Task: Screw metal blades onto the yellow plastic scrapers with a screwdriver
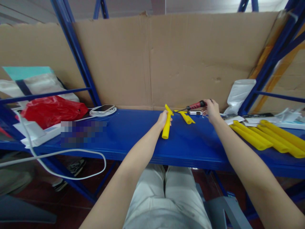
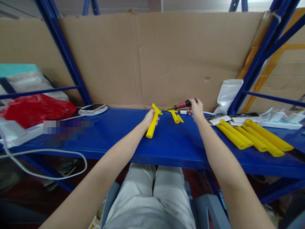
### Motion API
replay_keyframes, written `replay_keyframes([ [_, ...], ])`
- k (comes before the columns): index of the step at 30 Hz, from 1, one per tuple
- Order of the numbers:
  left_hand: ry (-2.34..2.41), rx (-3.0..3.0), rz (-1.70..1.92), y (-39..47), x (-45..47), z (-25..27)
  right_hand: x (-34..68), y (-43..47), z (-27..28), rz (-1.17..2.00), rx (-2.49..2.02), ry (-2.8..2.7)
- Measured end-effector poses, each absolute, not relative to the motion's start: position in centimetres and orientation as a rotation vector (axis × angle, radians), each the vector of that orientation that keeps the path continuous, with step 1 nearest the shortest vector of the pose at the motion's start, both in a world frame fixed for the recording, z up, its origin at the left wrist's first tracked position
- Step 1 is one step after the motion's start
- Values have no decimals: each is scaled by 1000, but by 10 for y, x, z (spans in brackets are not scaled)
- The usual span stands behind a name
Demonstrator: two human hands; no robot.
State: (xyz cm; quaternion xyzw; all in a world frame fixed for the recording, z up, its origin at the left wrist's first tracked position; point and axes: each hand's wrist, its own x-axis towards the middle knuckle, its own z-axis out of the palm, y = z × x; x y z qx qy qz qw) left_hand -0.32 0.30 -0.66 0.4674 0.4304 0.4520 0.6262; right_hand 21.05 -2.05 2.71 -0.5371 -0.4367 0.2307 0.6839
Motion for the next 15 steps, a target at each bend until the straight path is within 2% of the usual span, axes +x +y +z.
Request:
replay_keyframes([
  [15,991,1046,1075,2,-3,-7,208,-23,27,474,-1213,-1006],
])
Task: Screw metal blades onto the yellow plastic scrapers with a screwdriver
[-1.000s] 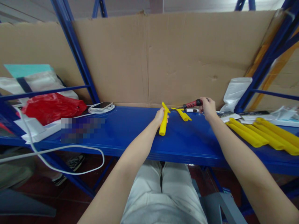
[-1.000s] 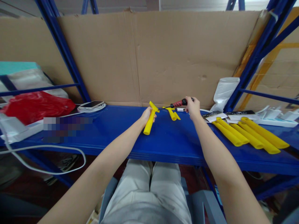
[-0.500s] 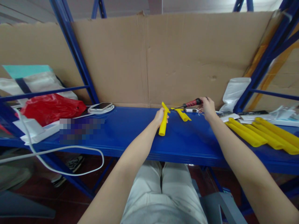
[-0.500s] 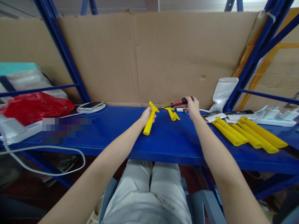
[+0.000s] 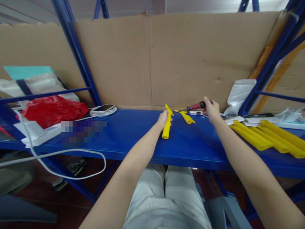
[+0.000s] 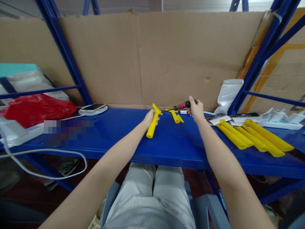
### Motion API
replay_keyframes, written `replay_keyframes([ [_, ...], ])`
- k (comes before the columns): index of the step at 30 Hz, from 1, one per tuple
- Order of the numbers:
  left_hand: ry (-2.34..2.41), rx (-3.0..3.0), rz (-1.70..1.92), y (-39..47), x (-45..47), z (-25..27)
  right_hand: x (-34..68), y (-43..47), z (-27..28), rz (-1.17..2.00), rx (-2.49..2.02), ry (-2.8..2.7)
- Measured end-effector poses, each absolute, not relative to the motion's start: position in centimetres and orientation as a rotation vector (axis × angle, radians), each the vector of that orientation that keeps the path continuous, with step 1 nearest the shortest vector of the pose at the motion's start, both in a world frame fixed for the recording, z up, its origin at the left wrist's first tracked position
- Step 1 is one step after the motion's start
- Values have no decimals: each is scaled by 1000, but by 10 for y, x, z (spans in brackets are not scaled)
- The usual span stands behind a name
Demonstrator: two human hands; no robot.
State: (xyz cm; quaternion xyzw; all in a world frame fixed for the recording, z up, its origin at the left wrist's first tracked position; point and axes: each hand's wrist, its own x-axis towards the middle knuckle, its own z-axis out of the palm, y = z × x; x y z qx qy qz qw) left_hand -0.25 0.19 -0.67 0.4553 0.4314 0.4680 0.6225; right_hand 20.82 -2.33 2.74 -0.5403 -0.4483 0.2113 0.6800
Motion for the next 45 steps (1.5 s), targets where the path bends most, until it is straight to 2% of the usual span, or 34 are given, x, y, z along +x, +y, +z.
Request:
replay_keyframes([
  [15,959,1033,1100,6,-3,-10,209,-22,25,475,-1213,-978],
  [24,986,1050,1075,4,-2,-8,208,-18,29,604,-1175,-850],
  [34,967,1034,1098,2,-3,-6,206,-18,27,380,-1182,-939],
  [41,959,1073,1057,-3,-1,-1,193,-25,25,470,-1308,-1131],
  [45,916,1042,1069,-3,-1,1,198,-29,23,635,-1395,-1380],
])
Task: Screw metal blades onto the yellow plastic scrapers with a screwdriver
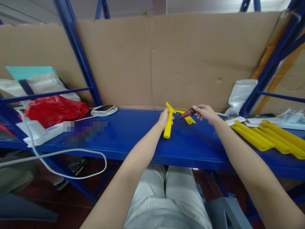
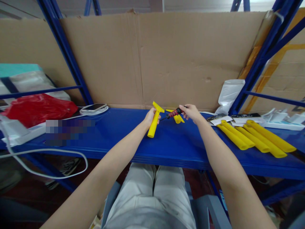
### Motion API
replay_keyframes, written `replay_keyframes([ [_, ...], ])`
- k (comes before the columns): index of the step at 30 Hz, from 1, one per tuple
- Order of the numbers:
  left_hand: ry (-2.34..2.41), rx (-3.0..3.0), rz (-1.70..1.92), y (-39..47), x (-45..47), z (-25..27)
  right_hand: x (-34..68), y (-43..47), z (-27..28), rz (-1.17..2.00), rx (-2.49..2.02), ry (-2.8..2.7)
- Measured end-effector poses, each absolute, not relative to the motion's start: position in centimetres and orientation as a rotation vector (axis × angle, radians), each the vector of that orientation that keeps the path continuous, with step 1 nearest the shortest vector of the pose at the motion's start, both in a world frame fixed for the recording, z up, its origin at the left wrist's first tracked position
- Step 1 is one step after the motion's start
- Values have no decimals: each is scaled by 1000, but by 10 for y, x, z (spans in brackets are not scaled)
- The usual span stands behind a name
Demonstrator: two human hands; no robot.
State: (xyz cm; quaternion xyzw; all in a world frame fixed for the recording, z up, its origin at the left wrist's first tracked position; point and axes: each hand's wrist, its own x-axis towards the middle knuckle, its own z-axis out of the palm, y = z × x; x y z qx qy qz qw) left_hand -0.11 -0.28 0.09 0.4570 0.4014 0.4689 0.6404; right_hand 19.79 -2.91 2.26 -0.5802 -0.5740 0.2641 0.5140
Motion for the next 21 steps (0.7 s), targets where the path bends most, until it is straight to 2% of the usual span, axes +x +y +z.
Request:
replay_keyframes([
  [5,864,1011,1072,-3,-1,1,202,-28,9,920,-1450,-1875],
  [9,864,1063,1030,-7,0,2,188,-21,-7,932,-1405,-2062],
  [12,843,1090,1010,-10,2,2,177,-17,-11,798,-1391,-2119],
  [17,797,1135,968,-13,6,2,174,-13,-6,231,-1359,-2035],
  [21,797,1140,932,-16,8,4,179,-9,-5,98,-1328,-1905],
])
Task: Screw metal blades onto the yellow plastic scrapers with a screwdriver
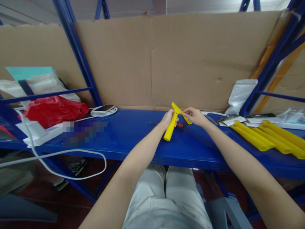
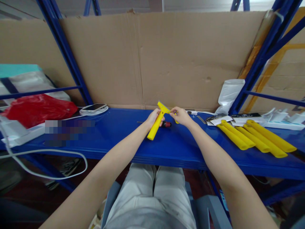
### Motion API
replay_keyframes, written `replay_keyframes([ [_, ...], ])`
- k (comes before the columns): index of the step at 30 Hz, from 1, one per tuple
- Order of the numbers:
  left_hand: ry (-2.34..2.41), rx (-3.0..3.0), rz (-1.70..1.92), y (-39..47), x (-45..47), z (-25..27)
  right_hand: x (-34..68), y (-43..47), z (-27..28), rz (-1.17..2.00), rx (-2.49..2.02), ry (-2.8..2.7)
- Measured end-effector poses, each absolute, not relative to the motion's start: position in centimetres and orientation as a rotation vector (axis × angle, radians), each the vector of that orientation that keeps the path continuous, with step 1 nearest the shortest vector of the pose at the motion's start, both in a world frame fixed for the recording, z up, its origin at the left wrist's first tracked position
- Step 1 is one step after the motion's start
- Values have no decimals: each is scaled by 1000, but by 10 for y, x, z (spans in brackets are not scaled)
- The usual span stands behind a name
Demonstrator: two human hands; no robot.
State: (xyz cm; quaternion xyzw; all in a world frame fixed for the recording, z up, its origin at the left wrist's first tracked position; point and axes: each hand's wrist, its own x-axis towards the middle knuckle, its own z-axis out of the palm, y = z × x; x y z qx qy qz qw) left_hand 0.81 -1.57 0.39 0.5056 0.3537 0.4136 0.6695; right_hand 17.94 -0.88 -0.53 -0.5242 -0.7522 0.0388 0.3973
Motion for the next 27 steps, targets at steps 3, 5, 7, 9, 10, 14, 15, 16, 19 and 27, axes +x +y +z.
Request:
replay_keyframes([
  [3,798,1166,893,-19,8,6,179,-8,-6,79,-1289,-1887],
  [5,789,1194,864,-21,9,7,178,-8,-6,70,-1265,-1875],
  [7,767,1215,846,-21,9,6,177,-9,-6,64,-1244,-1855],
  [9,750,1224,837,-20,9,5,177,-9,-5,70,-1239,-1841],
  [10,747,1223,834,-19,9,4,177,-10,-5,79,-1244,-1843],
  [14,743,1205,847,-16,11,0,176,-10,-6,103,-1257,-1868],
  [15,745,1207,853,-15,12,-1,176,-10,-6,99,-1252,-1871],
  [16,751,1212,863,-15,12,-1,176,-10,-6,92,-1247,-1873],
  [19,799,1217,908,-15,11,-1,179,-9,-3,49,-1265,-1861],
  [27,919,1142,990,-10,7,-1,244,12,-6,-303,-1656,-1698],
])
